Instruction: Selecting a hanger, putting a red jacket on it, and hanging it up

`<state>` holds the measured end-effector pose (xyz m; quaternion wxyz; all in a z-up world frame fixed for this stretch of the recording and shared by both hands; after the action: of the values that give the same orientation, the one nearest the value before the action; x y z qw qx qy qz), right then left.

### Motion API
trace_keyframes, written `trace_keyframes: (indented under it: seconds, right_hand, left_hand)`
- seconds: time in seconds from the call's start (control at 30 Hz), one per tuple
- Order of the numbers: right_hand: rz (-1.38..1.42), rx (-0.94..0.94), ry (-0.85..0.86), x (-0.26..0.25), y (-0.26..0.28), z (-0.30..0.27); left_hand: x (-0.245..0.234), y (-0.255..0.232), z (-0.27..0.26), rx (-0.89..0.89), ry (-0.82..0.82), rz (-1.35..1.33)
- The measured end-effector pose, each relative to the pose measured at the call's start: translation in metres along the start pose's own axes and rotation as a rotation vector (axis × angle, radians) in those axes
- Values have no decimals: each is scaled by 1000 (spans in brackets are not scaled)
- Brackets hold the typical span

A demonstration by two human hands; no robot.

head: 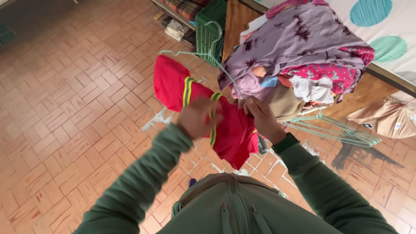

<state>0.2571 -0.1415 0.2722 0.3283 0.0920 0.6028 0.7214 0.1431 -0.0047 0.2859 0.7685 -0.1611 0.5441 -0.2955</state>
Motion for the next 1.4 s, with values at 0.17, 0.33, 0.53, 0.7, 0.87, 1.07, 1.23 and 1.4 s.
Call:
trace_keyframes:
  seconds: [0.17,0.33,0.53,0.7,0.87,1.07,1.23,1.4]
  right_hand:
    - [-4,46,103,5,26,-3]
    - [143,142,51,-12,40,-7]
    - [283,243,-224,-51,31,-14]
    - [58,278,-340,-69,59,-24]
    - [187,496,-262,-59,33,-25]
    - [27,291,91,-53,30,1]
    - [42,74,182,-46,42,18]
    - [-185,6,236,-42,28,18]
  left_hand:
    - [15,53,30,287,190,559]
    - [31,53,37,191,590,628]
    - [23,18,44,217,573,687]
    - [-3,3,47,215,476,678]
    - [3,0,45,287,363,833]
    - [10,6,38,205,525,788]
    - [1,23,44,137,483,726]
    - [-13,23,44,150,412,738]
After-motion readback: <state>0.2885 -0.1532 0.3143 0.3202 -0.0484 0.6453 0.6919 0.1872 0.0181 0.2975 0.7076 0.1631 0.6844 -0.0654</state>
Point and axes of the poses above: each hand's wrist, its own z-axis towards the middle knuckle, its own x-axis out of the palm, y = z × x, the point moved 10 cm from there along z, towards the middle knuckle, and after that the axes turned 10 degrees about y, right-handed, at the moved point
